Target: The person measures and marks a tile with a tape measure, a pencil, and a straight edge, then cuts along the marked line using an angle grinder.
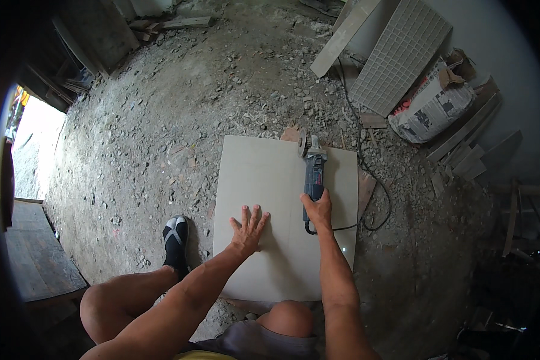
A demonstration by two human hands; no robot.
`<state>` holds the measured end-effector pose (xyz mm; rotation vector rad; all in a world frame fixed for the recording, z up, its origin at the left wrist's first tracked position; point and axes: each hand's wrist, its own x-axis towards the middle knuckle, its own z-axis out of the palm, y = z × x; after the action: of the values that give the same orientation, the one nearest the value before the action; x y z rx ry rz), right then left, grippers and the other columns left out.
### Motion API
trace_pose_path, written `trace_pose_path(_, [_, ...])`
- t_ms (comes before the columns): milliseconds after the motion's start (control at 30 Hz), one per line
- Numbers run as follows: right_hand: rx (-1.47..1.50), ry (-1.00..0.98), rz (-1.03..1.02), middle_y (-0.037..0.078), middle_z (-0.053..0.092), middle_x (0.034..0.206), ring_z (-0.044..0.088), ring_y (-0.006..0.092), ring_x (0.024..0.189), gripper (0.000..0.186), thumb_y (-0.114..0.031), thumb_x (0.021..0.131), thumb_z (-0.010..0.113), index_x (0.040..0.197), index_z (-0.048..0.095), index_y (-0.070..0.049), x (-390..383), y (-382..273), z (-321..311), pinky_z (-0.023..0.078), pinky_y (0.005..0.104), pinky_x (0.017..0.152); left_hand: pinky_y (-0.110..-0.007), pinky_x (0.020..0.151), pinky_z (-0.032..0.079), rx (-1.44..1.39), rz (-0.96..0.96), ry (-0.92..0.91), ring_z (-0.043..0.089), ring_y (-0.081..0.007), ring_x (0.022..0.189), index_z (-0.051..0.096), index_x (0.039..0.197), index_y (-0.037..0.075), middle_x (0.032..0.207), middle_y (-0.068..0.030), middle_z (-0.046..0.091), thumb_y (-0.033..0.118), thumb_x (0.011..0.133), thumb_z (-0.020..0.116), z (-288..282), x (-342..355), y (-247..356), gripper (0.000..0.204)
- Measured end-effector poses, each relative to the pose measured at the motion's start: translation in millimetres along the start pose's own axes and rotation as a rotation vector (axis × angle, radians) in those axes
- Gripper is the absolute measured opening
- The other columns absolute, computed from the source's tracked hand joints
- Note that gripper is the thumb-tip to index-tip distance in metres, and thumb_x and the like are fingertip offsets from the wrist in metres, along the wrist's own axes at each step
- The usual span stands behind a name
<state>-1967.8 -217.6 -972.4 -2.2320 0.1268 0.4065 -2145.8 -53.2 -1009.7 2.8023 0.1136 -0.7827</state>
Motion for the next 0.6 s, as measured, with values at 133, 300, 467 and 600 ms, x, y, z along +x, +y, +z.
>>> trace_pose_path(133, [-0.016,0.005,-0.013,0.020,0.067,0.093,0.066,0.0323,0.083,0.057,-0.034,0.071,0.074,0.108,0.056,0.005,4.8,7.8,3.3,0.053,0.0410,0.078,-0.081,0.098,0.025,-0.011,0.001,-0.005,0.006,-0.0492,0.147,0.011,0.158,0.022,0.164,-0.0146,0.002,0.033,0.080,0.073,-1.2,-0.8,-0.1,0.100])
trace_pose_path(300, [-0.031,0.007,-0.011,0.021,0.067,0.095,0.067,0.0326,0.085,0.059,-0.035,0.071,0.073,0.111,0.056,0.005,3.0,5.7,2.3,0.052,0.0410,0.079,-0.081,0.099,0.025,-0.008,0.005,-0.053,0.005,-0.0495,0.147,0.011,0.158,0.022,0.164,-0.0149,0.001,0.032,0.080,0.073,-8.5,-1.6,1.2,0.100])
trace_pose_path(467, [-0.037,-0.016,0.023,0.020,0.067,0.096,0.067,0.0325,0.086,0.059,-0.035,0.071,0.073,0.111,0.056,0.005,1.0,-3.7,1.4,0.052,0.0411,0.080,-0.081,0.098,0.026,0.020,-0.009,-0.005,0.005,-0.0495,0.147,0.011,0.158,0.022,0.164,-0.0148,0.001,0.037,0.076,0.077,-3.2,0.1,-0.8,0.106])
trace_pose_path(600, [-0.031,-0.023,0.028,0.020,0.067,0.096,0.067,0.0323,0.086,0.058,-0.034,0.071,0.073,0.111,0.056,0.004,3.4,0.2,0.3,0.052,0.0413,0.080,-0.081,0.098,0.027,-0.002,0.002,-0.037,0.006,-0.0497,0.147,0.011,0.158,0.023,0.164,-0.0147,0.001,0.039,0.072,0.081,-9.9,-0.1,1.1,0.112])
